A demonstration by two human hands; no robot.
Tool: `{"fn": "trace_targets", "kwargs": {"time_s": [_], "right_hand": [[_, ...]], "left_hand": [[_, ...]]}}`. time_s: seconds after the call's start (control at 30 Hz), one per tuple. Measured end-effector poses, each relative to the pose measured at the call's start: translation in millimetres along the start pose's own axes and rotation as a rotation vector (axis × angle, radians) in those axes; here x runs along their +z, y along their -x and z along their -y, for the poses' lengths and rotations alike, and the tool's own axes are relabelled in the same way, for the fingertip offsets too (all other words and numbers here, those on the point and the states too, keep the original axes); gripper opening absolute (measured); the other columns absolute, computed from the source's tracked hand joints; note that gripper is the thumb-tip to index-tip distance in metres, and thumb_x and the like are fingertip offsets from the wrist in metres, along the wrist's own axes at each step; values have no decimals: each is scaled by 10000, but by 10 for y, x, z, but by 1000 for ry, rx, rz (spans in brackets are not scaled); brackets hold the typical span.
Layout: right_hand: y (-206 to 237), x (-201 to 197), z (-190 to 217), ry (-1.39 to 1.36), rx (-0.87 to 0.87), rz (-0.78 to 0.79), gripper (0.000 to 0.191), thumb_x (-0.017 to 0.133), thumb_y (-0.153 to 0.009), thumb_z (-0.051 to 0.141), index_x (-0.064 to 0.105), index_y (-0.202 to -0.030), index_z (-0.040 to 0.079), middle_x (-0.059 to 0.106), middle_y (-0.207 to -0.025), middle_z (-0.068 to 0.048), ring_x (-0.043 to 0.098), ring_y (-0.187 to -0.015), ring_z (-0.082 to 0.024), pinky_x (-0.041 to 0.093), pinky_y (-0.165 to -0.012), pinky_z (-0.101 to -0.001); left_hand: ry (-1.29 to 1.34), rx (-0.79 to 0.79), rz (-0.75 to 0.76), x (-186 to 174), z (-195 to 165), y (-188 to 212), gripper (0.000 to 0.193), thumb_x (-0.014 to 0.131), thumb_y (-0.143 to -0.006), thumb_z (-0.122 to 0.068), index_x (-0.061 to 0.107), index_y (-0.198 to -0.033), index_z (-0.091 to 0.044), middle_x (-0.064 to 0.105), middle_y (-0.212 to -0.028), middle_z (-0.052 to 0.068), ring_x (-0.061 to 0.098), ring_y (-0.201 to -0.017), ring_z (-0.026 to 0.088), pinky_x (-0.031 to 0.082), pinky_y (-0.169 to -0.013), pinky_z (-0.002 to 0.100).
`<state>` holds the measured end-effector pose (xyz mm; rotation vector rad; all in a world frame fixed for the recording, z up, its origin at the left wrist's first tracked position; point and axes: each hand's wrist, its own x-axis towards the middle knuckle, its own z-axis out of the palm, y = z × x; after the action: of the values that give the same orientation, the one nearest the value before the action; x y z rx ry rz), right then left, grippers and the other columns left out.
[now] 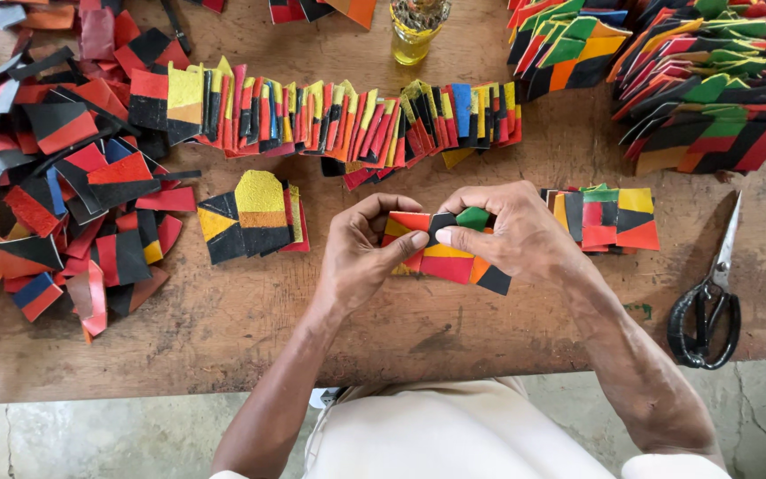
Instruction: The person assembles colorful cut foam pieces into a patchwork panel on a wooden table, picking pieces one at a time and aligning their edges by hand to form a mosaic pattern. Finished panels are stacked with others on the table.
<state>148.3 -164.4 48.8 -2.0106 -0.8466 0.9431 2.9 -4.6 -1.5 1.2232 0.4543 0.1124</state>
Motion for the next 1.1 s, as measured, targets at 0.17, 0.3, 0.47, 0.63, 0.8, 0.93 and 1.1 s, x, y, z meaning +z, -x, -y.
{"fn": "trace_targets", "kwargs": {"time_s": [0.17,0.3,0.47,0.63,0.8,0.93,1.1], "right_hand": [[-5,-14,67,18,1,-3,199,801,-843,195,765,-989,64,638,-631,18,543,-597,-56,453,-528,-267],[2,-9,118,40,53,12,202,794,-843,197,771,-1004,78,633,-617,-5,533,-582,-73,446,-522,-286],[-22,-39,163,103,1,113,241,808,-811,196,757,-1015,79,689,-663,-24,595,-618,-83,500,-577,-292],[1,-93,203,99,-38,46,261,827,-798,199,737,-1006,71,706,-692,-39,606,-628,-87,505,-584,-299],[38,-56,202,34,-52,-16,162,763,-892,175,737,-998,55,712,-692,-20,598,-625,-69,494,-572,-279],[52,5,169,-19,-79,-30,143,745,-904,157,734,-987,41,704,-706,-6,598,-639,-55,499,-575,-262],[49,51,126,-49,-95,-38,125,745,-903,138,722,-971,35,699,-731,-4,594,-666,-47,498,-591,-250]], "left_hand": [[-94,-35,-15,6,-109,33,357,801,-846,-37,666,-1173,8,766,-1019,89,726,-926,102,637,-824,254],[-56,-84,-3,21,-168,22,329,795,-842,-42,669,-1143,6,759,-1015,85,720,-914,105,642,-793,272],[-194,-21,79,-26,-195,13,337,790,-855,-16,661,-1167,-1,754,-1042,73,713,-961,95,617,-847,256],[-92,-82,52,-76,-179,-16,394,795,-845,-16,629,-1203,1,744,-1026,82,707,-932,102,619,-828,261],[23,-5,63,-82,-116,-13,385,791,-877,-9,619,-1221,21,730,-1046,95,695,-958,114,605,-849,260],[75,5,74,-68,-84,-19,384,782,-881,-4,607,-1222,16,727,-1053,89,703,-971,120,619,-871,272],[60,83,91,-46,-72,13,364,770,-897,3,605,-1221,5,704,-1085,78,686,-1029,118,620,-924,278]]}}
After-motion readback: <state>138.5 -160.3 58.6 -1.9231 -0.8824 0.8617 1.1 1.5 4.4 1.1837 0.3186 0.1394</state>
